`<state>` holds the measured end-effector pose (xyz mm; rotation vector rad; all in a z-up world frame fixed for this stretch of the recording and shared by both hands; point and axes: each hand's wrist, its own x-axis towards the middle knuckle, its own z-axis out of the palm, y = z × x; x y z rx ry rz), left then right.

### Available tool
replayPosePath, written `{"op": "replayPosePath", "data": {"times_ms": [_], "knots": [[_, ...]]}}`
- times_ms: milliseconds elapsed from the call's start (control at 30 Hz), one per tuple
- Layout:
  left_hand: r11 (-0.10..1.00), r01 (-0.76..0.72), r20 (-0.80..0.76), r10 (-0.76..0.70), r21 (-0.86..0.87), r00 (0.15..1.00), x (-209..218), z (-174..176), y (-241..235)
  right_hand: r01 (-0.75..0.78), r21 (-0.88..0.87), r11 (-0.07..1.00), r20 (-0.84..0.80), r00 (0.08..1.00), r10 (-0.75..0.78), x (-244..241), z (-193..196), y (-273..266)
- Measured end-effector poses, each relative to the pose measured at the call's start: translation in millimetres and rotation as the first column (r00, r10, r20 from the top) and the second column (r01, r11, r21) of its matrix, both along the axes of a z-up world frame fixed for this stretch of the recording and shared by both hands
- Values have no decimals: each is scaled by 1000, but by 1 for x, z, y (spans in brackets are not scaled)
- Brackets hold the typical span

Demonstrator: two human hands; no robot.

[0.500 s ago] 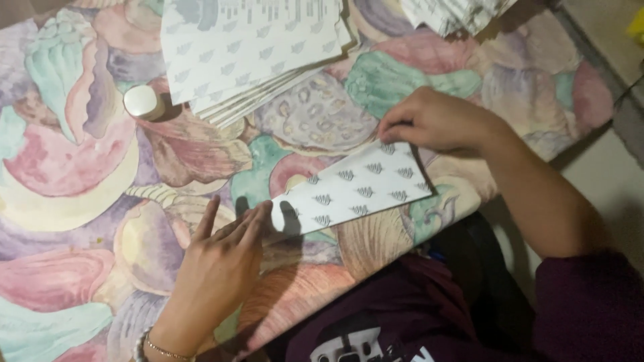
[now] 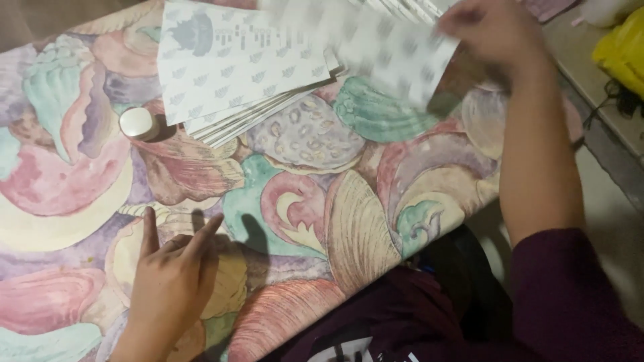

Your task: Folding printed paper sheets into triangular sleeves and stacking them on a table.

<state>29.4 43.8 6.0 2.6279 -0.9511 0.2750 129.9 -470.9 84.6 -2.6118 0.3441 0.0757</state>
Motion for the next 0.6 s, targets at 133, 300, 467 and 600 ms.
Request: {"op": "replayPosePath", "data": {"times_ms": [133, 300, 467, 600], "knots": [[1000, 18, -23, -18, 0, 1000, 0, 1, 0, 170, -56, 984, 258, 955, -150, 28, -35, -60], [1000, 7, -16, -8, -5, 1000, 2, -4, 5, 106, -50, 993, 368, 926, -81, 50, -48, -17], [996, 34, -46, -38, -85, 998, 8, 3, 3, 4, -27, 1000, 511, 859, 10, 66, -64, 64], [998, 15, -88, -21, -68, 996, 9, 9, 2, -277, 191, 942, 127, 958, 256, 42, -28, 204]]}}
